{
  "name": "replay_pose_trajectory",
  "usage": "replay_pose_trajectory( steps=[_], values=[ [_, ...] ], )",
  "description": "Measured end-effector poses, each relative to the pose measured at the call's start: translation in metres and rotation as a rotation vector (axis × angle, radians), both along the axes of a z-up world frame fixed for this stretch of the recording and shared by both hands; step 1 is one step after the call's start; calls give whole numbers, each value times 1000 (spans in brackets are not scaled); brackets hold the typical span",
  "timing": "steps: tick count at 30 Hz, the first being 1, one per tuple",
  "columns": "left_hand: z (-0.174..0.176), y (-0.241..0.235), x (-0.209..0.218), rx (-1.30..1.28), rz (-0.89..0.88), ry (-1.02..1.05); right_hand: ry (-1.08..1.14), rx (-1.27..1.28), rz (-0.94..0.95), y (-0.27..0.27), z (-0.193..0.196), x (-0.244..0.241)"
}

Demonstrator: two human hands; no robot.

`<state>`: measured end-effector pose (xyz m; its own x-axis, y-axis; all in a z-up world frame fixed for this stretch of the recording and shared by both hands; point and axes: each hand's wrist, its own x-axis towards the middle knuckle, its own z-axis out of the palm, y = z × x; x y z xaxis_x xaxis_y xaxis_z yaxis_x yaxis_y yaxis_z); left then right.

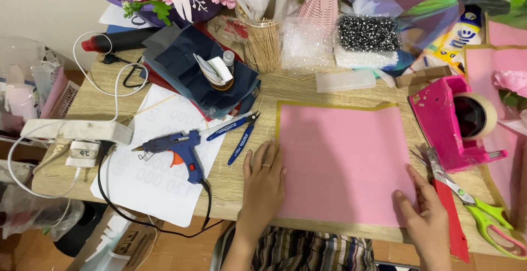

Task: The person cuts a large sheet of pink paper with gold edges into smaller rectangular pieces using a red utility knife. They fold the paper and make straight cuts along the folded edges to produce multiple smaller sheets.

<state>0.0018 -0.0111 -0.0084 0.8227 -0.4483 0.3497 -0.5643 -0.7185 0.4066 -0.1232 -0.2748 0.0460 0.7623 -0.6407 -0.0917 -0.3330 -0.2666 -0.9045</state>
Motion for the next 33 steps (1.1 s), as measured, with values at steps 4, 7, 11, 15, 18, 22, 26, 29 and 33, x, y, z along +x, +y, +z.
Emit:
replay_pose_trajectory(
  steps=[4,7,11,15,18,22,26,29,33],
  values=[
    [3,0,-1,7,0,9,3,-9,0,1,2,0],
    [3,0,0,3,-9,50,-9,-5,2,-1,-3,0],
    [2,0,0,-10,-25,62,-53,-27,4,-5,-12,-2],
    [8,-20,-1,130,-36,139,-43,-100,27,-10,-18,-5],
    [20,-59,-9,144,-119,184,-4,-149,22,-12,-19,-5],
    [36,-128,-20,-155,-258,-155,2,-200,32,-15,-26,-7],
    [2,-169,-22,-241,-210,-198,-42,-282,33,-17,-31,-8],
    [-2,-169,-24,-134,-212,-211,31,-266,5,-15,-27,-13],
    [3,-167,-22,-160,-239,-147,8,-379,-55,-22,-14,-25]
  ],
)
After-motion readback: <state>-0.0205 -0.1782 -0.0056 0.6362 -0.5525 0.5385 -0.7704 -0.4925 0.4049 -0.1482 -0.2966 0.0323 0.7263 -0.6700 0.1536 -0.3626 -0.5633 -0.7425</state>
